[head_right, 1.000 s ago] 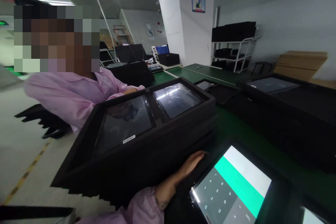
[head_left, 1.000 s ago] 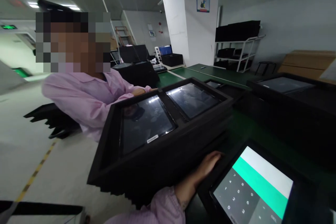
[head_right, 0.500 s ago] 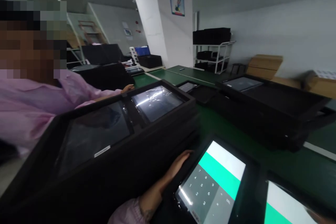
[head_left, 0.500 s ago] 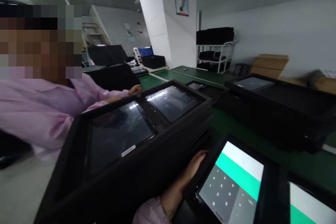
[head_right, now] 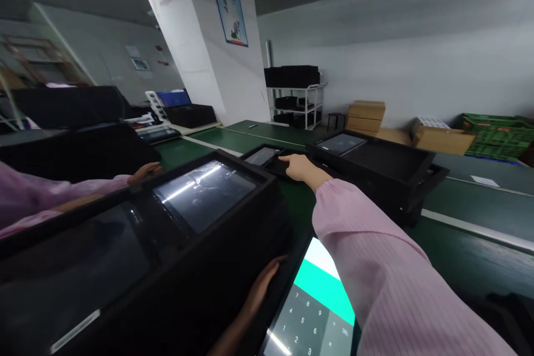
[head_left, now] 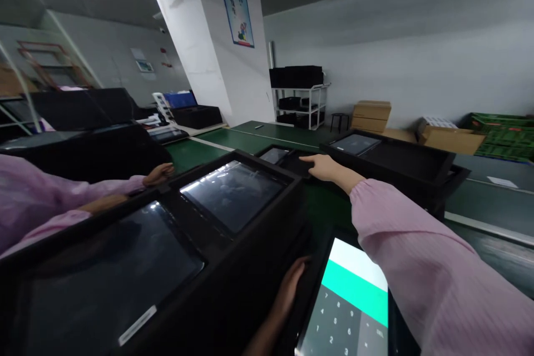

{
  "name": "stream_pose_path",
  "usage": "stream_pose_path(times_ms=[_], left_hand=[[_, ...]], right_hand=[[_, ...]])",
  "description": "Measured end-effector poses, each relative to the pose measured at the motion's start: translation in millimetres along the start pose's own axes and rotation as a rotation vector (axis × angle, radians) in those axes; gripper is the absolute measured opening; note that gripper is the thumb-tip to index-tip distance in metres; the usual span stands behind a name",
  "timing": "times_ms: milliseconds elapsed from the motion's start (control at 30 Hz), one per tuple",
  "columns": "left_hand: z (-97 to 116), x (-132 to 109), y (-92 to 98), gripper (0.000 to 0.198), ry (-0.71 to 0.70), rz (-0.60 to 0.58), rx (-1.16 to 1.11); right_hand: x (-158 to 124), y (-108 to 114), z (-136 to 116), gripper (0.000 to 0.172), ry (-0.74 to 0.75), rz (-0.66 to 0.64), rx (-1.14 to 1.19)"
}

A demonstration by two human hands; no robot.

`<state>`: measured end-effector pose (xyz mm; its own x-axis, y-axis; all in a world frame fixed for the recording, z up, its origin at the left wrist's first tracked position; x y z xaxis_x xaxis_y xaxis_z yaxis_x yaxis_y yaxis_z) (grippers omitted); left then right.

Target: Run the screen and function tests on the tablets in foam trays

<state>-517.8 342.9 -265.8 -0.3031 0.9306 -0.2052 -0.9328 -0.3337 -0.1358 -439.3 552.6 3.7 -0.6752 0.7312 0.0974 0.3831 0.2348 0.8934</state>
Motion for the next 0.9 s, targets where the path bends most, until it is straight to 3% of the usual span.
stream_pose_path(times_ms=[133, 233, 333, 433, 533, 600, 667, 767, 900], left_hand=[[3.6, -6.0, -5.3, 0.055, -0.002, 0.010, 0.043], [11.4, -10.7, -7.2, 0.056, -0.006, 0.015, 0.096], [18.0, -16.3, -6.9, 0.060, -0.006, 0.040, 0.144], [21.5, -24.5, -5.6, 0.063, 0.021, 0.064, 0.182], [24.8, -32.4, -3.8, 0.063, 0.059, 0.064, 0.219], [26.9, -34.3, -3.0, 0.063, 0.080, 0.048, 0.239], [27.9, -33.8, -2.9, 0.065, 0.102, 0.056, 0.272], [27.7, -34.7, -4.8, 0.061, 0.131, 0.159, 0.339], [32.2, -45.2, -13.6, 0.052, 0.168, 0.261, 0.378]], right_hand=[[-20.7, 0.5, 12.8, 0.041, -0.050, -0.028, 0.000], [-51.1, 2.6, 15.9, 0.049, -0.086, -0.025, 0.005], [-109.5, 0.3, 21.6, 0.051, -0.100, -0.069, 0.027], [-198.1, -3.9, 46.1, 0.041, -0.131, -0.115, 0.063], [-297.6, -5.1, 82.2, 0.031, -0.169, 0.155, 0.125], [-358.2, -9.7, 102.1, 0.033, -0.298, 0.432, 0.091], [-406.3, -22.5, 112.9, 0.036, -0.431, 0.620, 0.010], [-446.7, -53.5, 113.1, 0.037, -0.496, 0.754, -0.145], [-452.9, -91.6, 98.4, 0.029, -0.442, 0.755, -0.224]])
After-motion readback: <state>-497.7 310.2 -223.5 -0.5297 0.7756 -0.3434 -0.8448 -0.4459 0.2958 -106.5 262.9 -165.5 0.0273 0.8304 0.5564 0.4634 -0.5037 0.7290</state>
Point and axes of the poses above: each hand's wrist, its own x-axis towards the middle knuckle, its own y-axis out of the back of the hand, z = x × y, the point moved 1 cm from there along x, towards the middle knuckle, and after that the axes turned 3 degrees about x, right-handed, at the moved point
